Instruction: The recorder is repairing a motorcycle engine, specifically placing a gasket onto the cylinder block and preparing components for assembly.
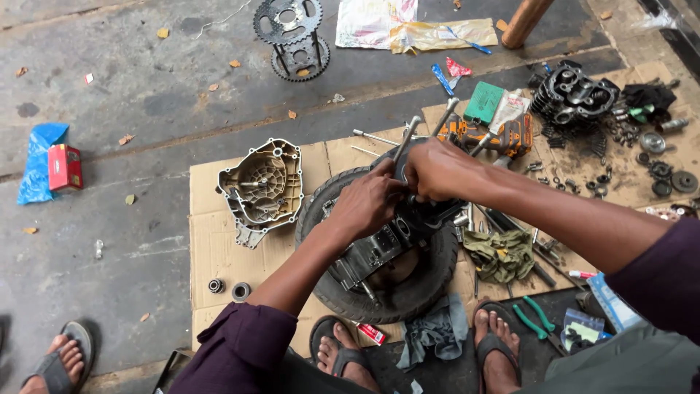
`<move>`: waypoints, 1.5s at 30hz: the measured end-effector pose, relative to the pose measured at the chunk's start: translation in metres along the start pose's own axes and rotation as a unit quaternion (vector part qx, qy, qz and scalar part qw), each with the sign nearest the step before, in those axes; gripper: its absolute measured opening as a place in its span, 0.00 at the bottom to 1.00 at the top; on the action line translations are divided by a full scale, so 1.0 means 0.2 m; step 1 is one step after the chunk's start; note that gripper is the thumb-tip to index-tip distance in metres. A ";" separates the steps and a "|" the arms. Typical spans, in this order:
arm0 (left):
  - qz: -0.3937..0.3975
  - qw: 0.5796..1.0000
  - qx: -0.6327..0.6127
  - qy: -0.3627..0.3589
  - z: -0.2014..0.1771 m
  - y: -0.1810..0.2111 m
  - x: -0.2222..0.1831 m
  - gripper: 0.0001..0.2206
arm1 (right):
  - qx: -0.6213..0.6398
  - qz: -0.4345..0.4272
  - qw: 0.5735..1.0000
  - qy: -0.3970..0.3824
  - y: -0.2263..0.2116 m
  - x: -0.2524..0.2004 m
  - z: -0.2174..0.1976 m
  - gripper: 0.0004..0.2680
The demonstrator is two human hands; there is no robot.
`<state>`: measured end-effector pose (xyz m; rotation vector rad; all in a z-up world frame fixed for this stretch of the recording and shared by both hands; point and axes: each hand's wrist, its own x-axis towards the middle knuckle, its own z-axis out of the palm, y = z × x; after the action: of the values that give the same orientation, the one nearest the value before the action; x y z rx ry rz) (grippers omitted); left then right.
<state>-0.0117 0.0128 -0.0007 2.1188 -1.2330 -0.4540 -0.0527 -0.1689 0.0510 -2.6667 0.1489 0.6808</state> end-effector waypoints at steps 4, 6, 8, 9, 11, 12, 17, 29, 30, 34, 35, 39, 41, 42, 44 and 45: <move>0.002 1.000 -0.016 -0.007 0.04 -0.03 -0.01 0.14 | -0.048 -0.017 0.999 -0.012 0.03 0.06 0.00 0.05; 0.041 0.999 0.009 0.024 0.04 -0.05 -0.02 0.14 | 0.009 0.016 0.993 -0.119 0.08 0.14 0.00 0.06; 0.034 0.999 0.012 0.022 0.02 -0.03 -0.03 0.15 | -0.003 0.024 0.994 -0.108 0.04 0.11 -0.04 0.07; 0.024 0.999 0.013 0.024 0.02 -0.03 -0.03 0.15 | -0.019 0.030 0.994 -0.100 0.02 0.09 -0.06 0.07; 0.007 1.000 0.007 0.018 0.02 -0.03 -0.04 0.14 | 0.029 0.025 0.990 -0.137 0.11 0.16 -0.02 0.06; -0.012 1.000 0.000 0.014 0.02 -0.02 -0.04 0.14 | 0.074 0.018 0.982 -0.173 0.16 0.19 0.00 0.05; -0.007 1.000 0.001 0.009 0.03 -0.03 -0.03 0.13 | 0.041 0.018 0.989 -0.140 0.13 0.16 -0.01 0.05; -0.053 0.995 -0.037 0.074 0.10 0.00 -0.04 0.15 | -0.017 -0.019 0.987 -0.158 0.15 0.12 0.01 0.07; -0.057 0.994 -0.035 0.090 0.13 -0.01 -0.05 0.16 | -0.040 -0.038 0.982 -0.182 0.16 0.14 0.03 0.09; -0.056 0.983 -0.045 0.171 0.20 0.00 -0.07 0.20 | -0.168 0.040 0.966 -0.194 -0.10 -0.03 -0.03 0.17; -0.071 0.976 -0.064 0.197 0.20 0.01 -0.08 0.22 | -0.231 0.006 0.964 -0.131 -0.11 -0.03 0.01 0.14; -0.128 0.941 -0.171 0.260 0.25 0.01 -0.10 0.29 | -0.313 -0.012 0.947 -0.063 -0.14 -0.08 0.07 0.11; -0.113 0.929 -0.200 0.289 0.33 -0.07 -0.10 0.29 | -0.322 -0.033 0.946 0.002 -0.08 -0.06 0.17 0.11; -0.099 0.915 -0.231 0.316 0.38 -0.10 -0.10 0.29 | -0.329 -0.053 0.941 0.065 -0.04 -0.05 0.23 0.11; -0.088 0.912 -0.230 0.327 0.42 -0.10 -0.10 0.29 | -0.328 -0.038 0.942 0.060 -0.09 -0.08 0.23 0.10; -0.076 0.909 -0.229 0.340 0.44 -0.11 -0.11 0.29 | -0.327 -0.023 0.943 0.056 -0.12 -0.10 0.24 0.11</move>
<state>-0.0597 0.0075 -0.0808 1.7330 -0.4999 -0.0339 -0.0858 -0.1288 0.0297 -3.3329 -0.1394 0.6459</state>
